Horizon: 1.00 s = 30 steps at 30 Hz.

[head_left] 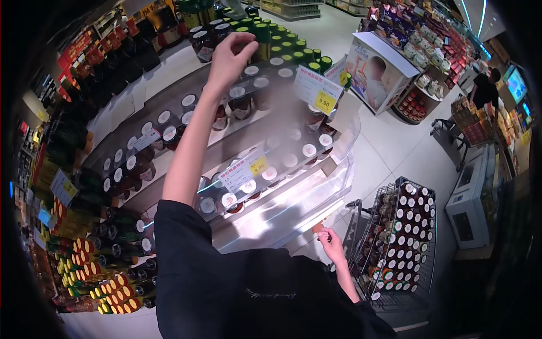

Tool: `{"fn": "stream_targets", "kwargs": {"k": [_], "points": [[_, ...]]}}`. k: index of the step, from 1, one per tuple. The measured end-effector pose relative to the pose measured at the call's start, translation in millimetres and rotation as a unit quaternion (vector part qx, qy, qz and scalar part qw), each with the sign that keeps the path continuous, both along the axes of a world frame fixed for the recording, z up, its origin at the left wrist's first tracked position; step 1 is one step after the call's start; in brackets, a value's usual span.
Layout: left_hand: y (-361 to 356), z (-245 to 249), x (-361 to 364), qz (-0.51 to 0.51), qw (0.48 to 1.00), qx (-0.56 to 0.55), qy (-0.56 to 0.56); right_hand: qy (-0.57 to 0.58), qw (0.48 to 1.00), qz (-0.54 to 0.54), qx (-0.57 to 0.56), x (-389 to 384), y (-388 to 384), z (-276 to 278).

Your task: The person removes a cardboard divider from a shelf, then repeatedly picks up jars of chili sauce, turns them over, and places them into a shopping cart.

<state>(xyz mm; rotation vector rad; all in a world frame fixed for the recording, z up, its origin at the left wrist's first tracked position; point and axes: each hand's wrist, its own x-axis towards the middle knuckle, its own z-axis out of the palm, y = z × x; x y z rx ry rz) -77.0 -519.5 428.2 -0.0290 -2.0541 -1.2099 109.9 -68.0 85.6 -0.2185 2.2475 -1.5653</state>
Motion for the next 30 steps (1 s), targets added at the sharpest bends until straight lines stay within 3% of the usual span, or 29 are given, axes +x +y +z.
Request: {"fn": "stream_targets", "kwargs": {"k": [2, 4, 6, 8, 12, 15, 24, 30], "points": [[-50.8, 8.8, -18.3, 0.102, 0.992, -0.046, 0.065, 0.0, 0.999, 0.002, 0.032, 4.7, -5.6, 2.0], [-89.2, 13.3, -27.0, 0.246, 0.949, -0.18, 0.08, -0.007, 0.999, 0.006, 0.05, 8.5, -8.6, 3.9], [-138.4, -3.8, -46.4, 0.356, 0.894, -0.272, 0.027, -0.009, 0.999, 0.002, 0.052, 14.0, -8.1, 6.5], [-156.5, -11.3, -49.7, 0.405, 0.866, -0.291, -0.038, -0.023, 0.996, -0.009, 0.089, 19.7, -14.0, 26.5], [-173.5, -9.5, -54.6, 0.373, 0.886, -0.241, -0.132, -0.058, 0.989, -0.052, 0.126, 34.8, -8.1, 19.1], [-175.9, -13.7, -58.9, 0.341, 0.924, -0.138, -0.104, -0.049, 0.989, -0.047, 0.129, 42.7, -7.0, 23.0], [-201.3, -30.9, -61.4, 0.367, 0.923, -0.108, -0.036, -0.023, 0.991, -0.054, 0.122, 47.8, -8.6, 23.6], [-178.9, 24.5, -12.2, 0.351, 0.935, -0.046, 0.027, -0.027, 0.996, -0.057, 0.06, 45.0, -2.6, 27.9]]}}
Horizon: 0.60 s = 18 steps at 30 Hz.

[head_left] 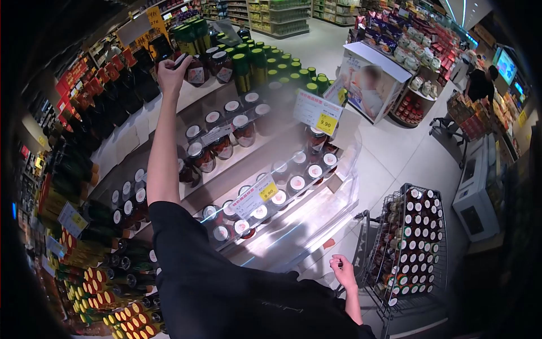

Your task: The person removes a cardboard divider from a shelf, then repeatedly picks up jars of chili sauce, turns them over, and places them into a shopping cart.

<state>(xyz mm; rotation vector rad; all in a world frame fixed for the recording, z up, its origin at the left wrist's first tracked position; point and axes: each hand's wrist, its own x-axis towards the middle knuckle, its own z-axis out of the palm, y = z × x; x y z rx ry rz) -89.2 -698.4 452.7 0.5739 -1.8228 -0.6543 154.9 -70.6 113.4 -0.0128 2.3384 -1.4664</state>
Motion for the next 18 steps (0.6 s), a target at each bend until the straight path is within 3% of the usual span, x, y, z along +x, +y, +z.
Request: {"fn": "stream_targets", "kwargs": {"k": [2, 3, 5, 10, 14, 16, 18], "points": [[26.2, 22.1, 12.8, -0.129, 0.986, 0.103, 0.026, 0.006, 1.0, 0.007, -0.004, -6.9, -1.8, 1.6], [39.4, 28.9, 18.2, -0.132, 0.986, 0.102, 0.027, 0.025, 0.999, 0.033, -0.007, -13.8, -4.9, 8.7], [68.8, 42.8, 27.2, -0.251, 0.961, 0.113, -0.004, 0.049, 0.995, 0.082, -0.024, -31.8, -14.8, 34.9], [186.4, 49.8, 51.2, -0.377, 0.913, 0.128, -0.087, 0.063, 0.979, 0.126, -0.149, -70.9, -37.2, 101.2], [282.8, 20.1, 59.9, -0.499, 0.837, 0.174, -0.144, -0.007, 0.905, 0.129, -0.406, -84.5, -49.9, 180.3], [331.8, 5.3, 74.4, -0.543, 0.793, 0.209, -0.183, -0.018, 0.87, 0.106, -0.482, -87.2, -52.6, 210.1], [366.9, -20.7, 71.5, -0.59, 0.756, 0.206, -0.195, -0.028, 0.831, 0.021, -0.554, -85.9, -52.1, 233.2]]}}
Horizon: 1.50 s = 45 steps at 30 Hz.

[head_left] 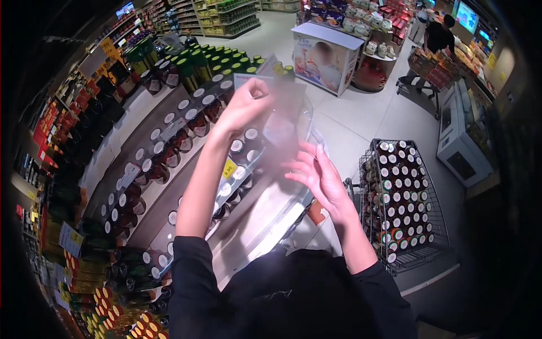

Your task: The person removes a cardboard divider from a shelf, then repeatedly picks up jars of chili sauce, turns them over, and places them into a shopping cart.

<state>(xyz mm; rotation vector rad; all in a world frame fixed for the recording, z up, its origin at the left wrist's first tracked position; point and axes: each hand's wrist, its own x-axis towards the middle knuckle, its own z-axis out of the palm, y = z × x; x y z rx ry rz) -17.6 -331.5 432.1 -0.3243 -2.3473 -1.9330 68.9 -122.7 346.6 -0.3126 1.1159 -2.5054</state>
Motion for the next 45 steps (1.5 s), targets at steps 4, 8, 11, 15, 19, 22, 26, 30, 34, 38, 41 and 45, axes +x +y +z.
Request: {"fn": "stream_targets", "kwargs": {"k": [4, 8, 11, 15, 19, 22, 26, 30, 34, 38, 41, 45], "points": [[76.0, -7.7, 25.3, -0.049, 0.996, 0.016, -0.071, -0.023, 0.994, 0.045, -0.1, 5.4, 23.3, 7.3], [121.2, -10.2, 35.6, -0.118, 0.987, 0.026, -0.105, -0.022, 0.99, 0.033, -0.135, 23.0, 49.9, -8.5], [150.8, -9.4, 35.6, -0.165, 0.98, 0.005, -0.111, -0.023, 0.975, 0.029, -0.218, 34.3, 65.8, -10.0], [176.5, -2.6, 34.7, -0.226, 0.962, 0.002, -0.152, 0.005, 0.971, 0.022, -0.237, 43.2, 87.3, -9.7], [200.1, -30.0, 26.8, -0.21, 0.963, 0.082, -0.144, -0.021, 0.968, -0.018, -0.251, 50.8, 99.8, -10.9], [209.8, -32.4, 29.6, -0.211, 0.957, 0.108, -0.166, -0.026, 0.968, -0.025, -0.249, 52.1, 105.5, -15.1], [212.5, -43.3, 23.8, -0.199, 0.959, 0.107, -0.171, -0.033, 0.968, -0.046, -0.245, 52.1, 106.1, -16.8], [216.8, -46.0, 33.2, -0.175, 0.943, 0.19, -0.21, -0.035, 0.973, -0.039, -0.223, 50.6, 108.5, -22.3], [216.8, -60.4, 30.5, -0.142, 0.948, 0.2, -0.202, -0.076, 0.971, -0.038, -0.224, 52.5, 109.1, -33.8], [215.5, -63.0, 27.0, -0.165, 0.942, 0.211, -0.203, -0.061, 0.979, -0.024, -0.194, 49.5, 112.0, -40.5], [217.5, -66.5, 29.0, -0.096, 0.946, 0.215, -0.224, 0.007, 0.996, -0.084, 0.04, 46.2, 113.6, -50.0], [210.7, -75.8, 17.4, -0.104, 0.949, 0.202, -0.218, -0.011, 0.988, -0.014, -0.155, 36.6, 116.1, -55.9]]}}
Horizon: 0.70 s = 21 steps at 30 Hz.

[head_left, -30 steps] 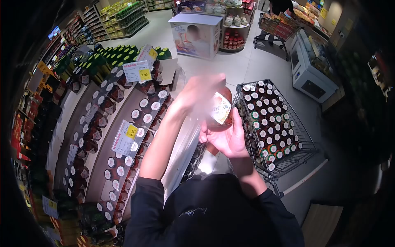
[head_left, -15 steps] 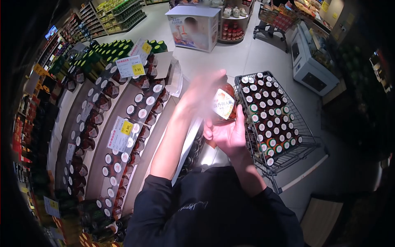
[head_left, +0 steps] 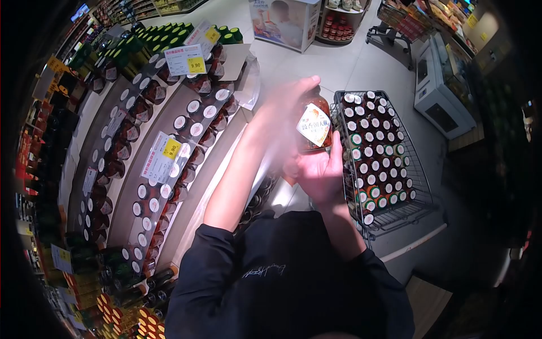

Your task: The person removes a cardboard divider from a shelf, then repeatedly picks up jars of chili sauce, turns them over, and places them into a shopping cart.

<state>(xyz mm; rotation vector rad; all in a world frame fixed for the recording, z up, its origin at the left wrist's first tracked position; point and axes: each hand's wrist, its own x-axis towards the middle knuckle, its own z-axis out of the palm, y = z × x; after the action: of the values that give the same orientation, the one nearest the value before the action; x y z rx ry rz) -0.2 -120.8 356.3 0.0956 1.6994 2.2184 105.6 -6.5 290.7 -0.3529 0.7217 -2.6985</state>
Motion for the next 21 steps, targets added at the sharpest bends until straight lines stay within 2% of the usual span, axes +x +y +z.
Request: {"fn": "stream_targets", "kwargs": {"k": [2, 5, 8, 11, 14, 17, 18, 19, 20, 21], "points": [[0.5, 8.1, 1.4, -0.002, 1.0, 0.002, -0.002, -0.073, 0.995, 0.013, -0.069, -3.6, -0.4, 6.6], [-0.2, 7.5, -4.2, -0.011, 1.0, -0.006, -0.007, -0.048, 0.993, 0.051, -0.098, -8.7, 2.0, 1.7], [3.5, 11.6, -2.2, 0.004, 1.0, 0.004, -0.017, -0.083, 0.993, 0.036, -0.078, -12.1, 4.5, -1.1], [2.9, 5.5, -11.0, -0.009, 1.0, -0.022, -0.012, -0.029, 0.992, 0.077, -0.091, -18.3, 8.4, -11.2], [5.4, 9.6, -11.7, -0.02, 0.999, -0.042, 0.015, -0.037, 0.992, 0.073, -0.094, -18.9, 9.4, 1.7], [7.7, 4.3, -10.1, -0.012, 0.997, 0.003, 0.075, -0.038, 0.999, 0.011, -0.038, -19.2, 11.3, 20.5], [7.6, 8.2, -9.4, -0.015, 0.997, 0.002, 0.077, 0.003, 0.99, -0.101, 0.1, -19.7, 11.4, 27.5], [6.9, 13.6, -6.0, -0.037, 0.991, 0.01, 0.127, 0.039, 0.948, -0.21, 0.235, -18.2, 11.9, 31.5], [7.8, 18.0, -2.8, -0.057, 0.982, 0.019, 0.177, 0.066, 0.927, -0.247, 0.274, -23.2, 15.3, 34.4], [10.9, 20.6, 0.7, -0.061, 0.982, 0.019, 0.179, 0.092, 0.918, -0.265, 0.279, -26.9, 21.7, 38.6]]}}
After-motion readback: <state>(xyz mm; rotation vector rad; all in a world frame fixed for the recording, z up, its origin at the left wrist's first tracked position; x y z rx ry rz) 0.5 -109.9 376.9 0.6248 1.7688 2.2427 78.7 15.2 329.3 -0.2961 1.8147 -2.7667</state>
